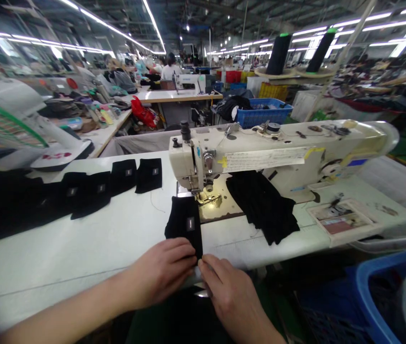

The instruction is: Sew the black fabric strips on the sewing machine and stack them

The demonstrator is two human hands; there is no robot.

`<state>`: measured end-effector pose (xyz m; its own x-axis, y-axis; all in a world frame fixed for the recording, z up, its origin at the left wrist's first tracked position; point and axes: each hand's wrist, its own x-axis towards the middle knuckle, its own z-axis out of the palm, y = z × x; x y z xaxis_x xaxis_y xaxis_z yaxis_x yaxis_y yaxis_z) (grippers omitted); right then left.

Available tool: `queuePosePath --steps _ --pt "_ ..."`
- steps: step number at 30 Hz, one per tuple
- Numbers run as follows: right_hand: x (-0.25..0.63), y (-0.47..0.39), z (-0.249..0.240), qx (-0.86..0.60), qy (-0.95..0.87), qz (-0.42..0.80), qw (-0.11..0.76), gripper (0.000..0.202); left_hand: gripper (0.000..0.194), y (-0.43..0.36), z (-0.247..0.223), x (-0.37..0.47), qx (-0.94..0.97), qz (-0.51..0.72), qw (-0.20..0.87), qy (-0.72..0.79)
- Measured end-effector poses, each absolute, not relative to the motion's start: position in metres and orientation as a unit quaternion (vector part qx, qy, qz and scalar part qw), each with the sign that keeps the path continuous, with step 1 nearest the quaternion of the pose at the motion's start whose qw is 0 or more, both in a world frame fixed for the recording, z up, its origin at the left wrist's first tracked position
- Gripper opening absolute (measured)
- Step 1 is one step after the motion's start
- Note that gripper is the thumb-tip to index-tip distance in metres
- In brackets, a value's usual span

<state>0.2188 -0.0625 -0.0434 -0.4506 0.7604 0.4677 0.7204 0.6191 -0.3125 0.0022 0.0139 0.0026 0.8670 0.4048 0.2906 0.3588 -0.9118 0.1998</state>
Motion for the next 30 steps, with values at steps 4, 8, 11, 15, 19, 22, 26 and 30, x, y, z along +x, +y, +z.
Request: queuePosePath --steps 4,8,11,15,19,22,26,30 --pt "0.222 -0.063 -0.045 -0.432 -0.858 0.03 0.275 0.036 0.032 -0.009 -0.004 -0.006 0.966 0.165 0.05 0.193" --pt "0.222 -0.059 -0.042 -0.43 -0.86 0.045 0.272 0.037 0.032 -0.007 -0.005 -0.007 0.966 0.169 0.037 0.192" --pt "0.222 -0.056 -0.039 -0.428 -0.858 0.076 0.273 0.037 0.03 -0.004 -0.003 -0.006 0.966 0.174 0.046 0.188" --pt "0.221 -0.053 -0.037 -0.435 -0.853 0.103 0.271 0.039 0.031 -0.001 -0.003 -0.007 0.963 0.183 0.072 0.186" --pt "0.219 -0.047 -0.035 -0.447 -0.85 0.116 0.252 0.045 0.034 0.005 -0.005 -0.008 0.963 0.177 0.084 0.185" --pt "0.217 -0.04 -0.032 -0.457 -0.849 0.123 0.236 0.048 0.034 0.011 -0.005 -0.008 0.964 0.171 0.081 0.187" --pt "0.216 -0.031 -0.029 -0.469 -0.845 0.139 0.216 0.048 0.03 0.019 -0.003 -0.007 0.962 0.178 0.074 0.191" --pt "0.214 -0.023 -0.025 -0.475 -0.844 0.134 0.209 0.045 0.029 0.028 -0.004 -0.007 0.962 0.19 0.068 0.185"
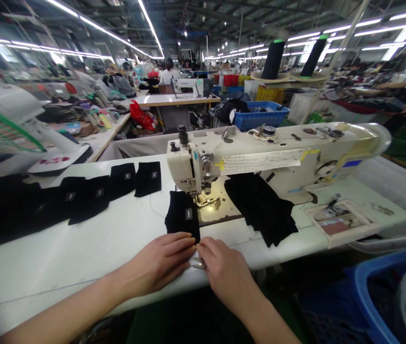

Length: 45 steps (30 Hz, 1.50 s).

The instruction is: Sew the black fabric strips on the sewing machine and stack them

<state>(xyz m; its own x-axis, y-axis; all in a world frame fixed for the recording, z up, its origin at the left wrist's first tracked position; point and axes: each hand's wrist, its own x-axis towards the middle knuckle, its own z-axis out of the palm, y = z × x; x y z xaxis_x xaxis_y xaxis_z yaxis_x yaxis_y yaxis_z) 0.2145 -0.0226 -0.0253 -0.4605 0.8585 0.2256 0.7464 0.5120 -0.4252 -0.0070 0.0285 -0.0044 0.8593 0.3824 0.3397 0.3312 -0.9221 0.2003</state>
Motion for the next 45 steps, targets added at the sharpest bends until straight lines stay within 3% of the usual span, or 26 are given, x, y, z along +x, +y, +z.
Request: queuePosePath --steps 24,45 --pt "0.208 0.023 -0.023 -0.518 -0.834 0.079 0.174 0.038 0.028 0.075 -0.009 -0.01 0.965 0.18 0.056 0.181" --pt "0.24 0.001 -0.029 -0.554 -0.799 0.008 0.235 0.045 0.029 0.113 -0.006 -0.012 0.962 0.181 0.051 0.197"
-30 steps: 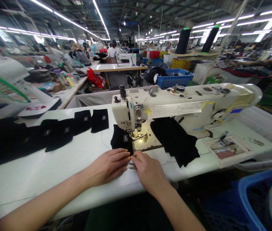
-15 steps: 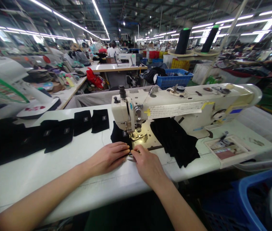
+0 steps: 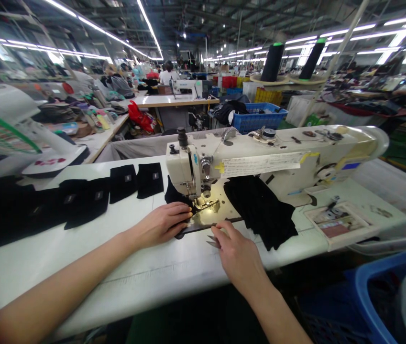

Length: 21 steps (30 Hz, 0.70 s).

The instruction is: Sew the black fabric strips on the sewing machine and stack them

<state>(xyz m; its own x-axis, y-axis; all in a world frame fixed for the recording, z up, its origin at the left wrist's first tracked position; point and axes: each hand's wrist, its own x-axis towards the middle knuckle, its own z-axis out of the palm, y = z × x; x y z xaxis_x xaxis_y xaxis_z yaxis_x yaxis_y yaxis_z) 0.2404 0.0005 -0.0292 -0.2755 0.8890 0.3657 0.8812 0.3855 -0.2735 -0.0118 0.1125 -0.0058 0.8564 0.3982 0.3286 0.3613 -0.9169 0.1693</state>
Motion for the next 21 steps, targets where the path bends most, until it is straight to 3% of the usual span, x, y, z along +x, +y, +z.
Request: queuePosePath --steps 21 --pt "0.286 -0.001 -0.022 -0.605 -0.743 -0.054 0.28 0.032 0.031 0.135 -0.001 -0.011 0.96 0.181 0.045 0.209"
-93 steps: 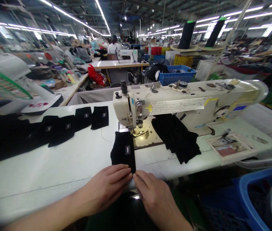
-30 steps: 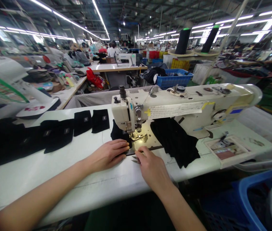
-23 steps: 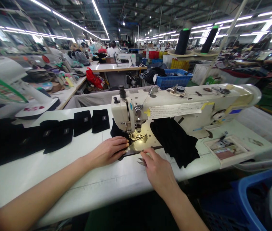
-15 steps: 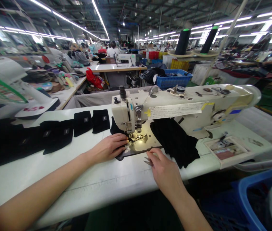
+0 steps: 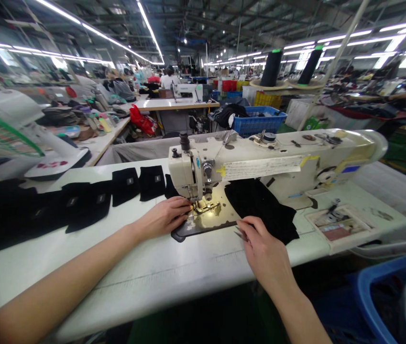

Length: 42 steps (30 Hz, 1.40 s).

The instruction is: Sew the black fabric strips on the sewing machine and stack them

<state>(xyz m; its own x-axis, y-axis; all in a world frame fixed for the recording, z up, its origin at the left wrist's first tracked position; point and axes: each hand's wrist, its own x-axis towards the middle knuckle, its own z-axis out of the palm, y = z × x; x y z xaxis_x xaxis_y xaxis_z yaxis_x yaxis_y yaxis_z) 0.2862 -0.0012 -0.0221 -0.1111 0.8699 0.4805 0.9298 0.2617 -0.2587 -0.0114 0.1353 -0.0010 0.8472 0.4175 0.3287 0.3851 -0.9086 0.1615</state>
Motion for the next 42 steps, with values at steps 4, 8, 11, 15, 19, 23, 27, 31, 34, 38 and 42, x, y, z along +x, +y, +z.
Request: queuePosePath --steps 4,8,11,15,19,23,27,31,34,38,42 --pt "0.293 -0.001 -0.016 -0.642 -0.695 -0.101 0.307 0.029 0.031 0.136 -0.002 -0.012 0.96 0.175 0.038 0.217" --pt "0.307 0.002 -0.013 -0.683 -0.635 -0.158 0.324 0.029 0.031 0.137 -0.004 -0.012 0.96 0.173 0.037 0.216" --pt "0.316 0.006 -0.014 -0.703 -0.613 -0.168 0.318 0.041 0.03 0.138 -0.004 -0.012 0.958 0.183 0.038 0.216" --pt "0.322 0.012 -0.018 -0.72 -0.612 -0.124 0.302 0.043 0.031 0.139 -0.003 -0.013 0.957 0.186 0.05 0.217" --pt "0.325 0.016 -0.018 -0.733 -0.593 -0.091 0.32 0.039 0.032 0.144 -0.007 -0.012 0.944 0.199 0.081 0.25" --pt "0.333 0.018 -0.018 -0.743 -0.58 -0.091 0.323 0.039 0.032 0.152 -0.014 -0.01 0.91 0.217 0.09 0.341" --pt "0.34 0.017 -0.019 -0.743 -0.59 -0.061 0.31 0.035 0.036 0.161 -0.019 -0.013 0.895 0.168 0.033 0.413" --pt "0.346 0.016 -0.019 -0.748 -0.589 -0.046 0.303 0.036 0.044 0.174 -0.019 -0.028 0.861 0.082 -0.001 0.503" --pt "0.349 0.015 -0.018 -0.743 -0.595 -0.044 0.303 0.036 0.051 0.184 -0.019 -0.051 0.827 0.056 0.004 0.559" --pt "0.352 0.01 -0.019 -0.734 -0.607 -0.048 0.3 0.027 0.056 0.195 -0.023 -0.088 0.79 0.064 0.006 0.609" --pt "0.349 0.008 -0.021 -0.728 -0.609 -0.078 0.305 0.017 0.059 0.193 -0.02 -0.102 0.788 0.106 -0.023 0.606"
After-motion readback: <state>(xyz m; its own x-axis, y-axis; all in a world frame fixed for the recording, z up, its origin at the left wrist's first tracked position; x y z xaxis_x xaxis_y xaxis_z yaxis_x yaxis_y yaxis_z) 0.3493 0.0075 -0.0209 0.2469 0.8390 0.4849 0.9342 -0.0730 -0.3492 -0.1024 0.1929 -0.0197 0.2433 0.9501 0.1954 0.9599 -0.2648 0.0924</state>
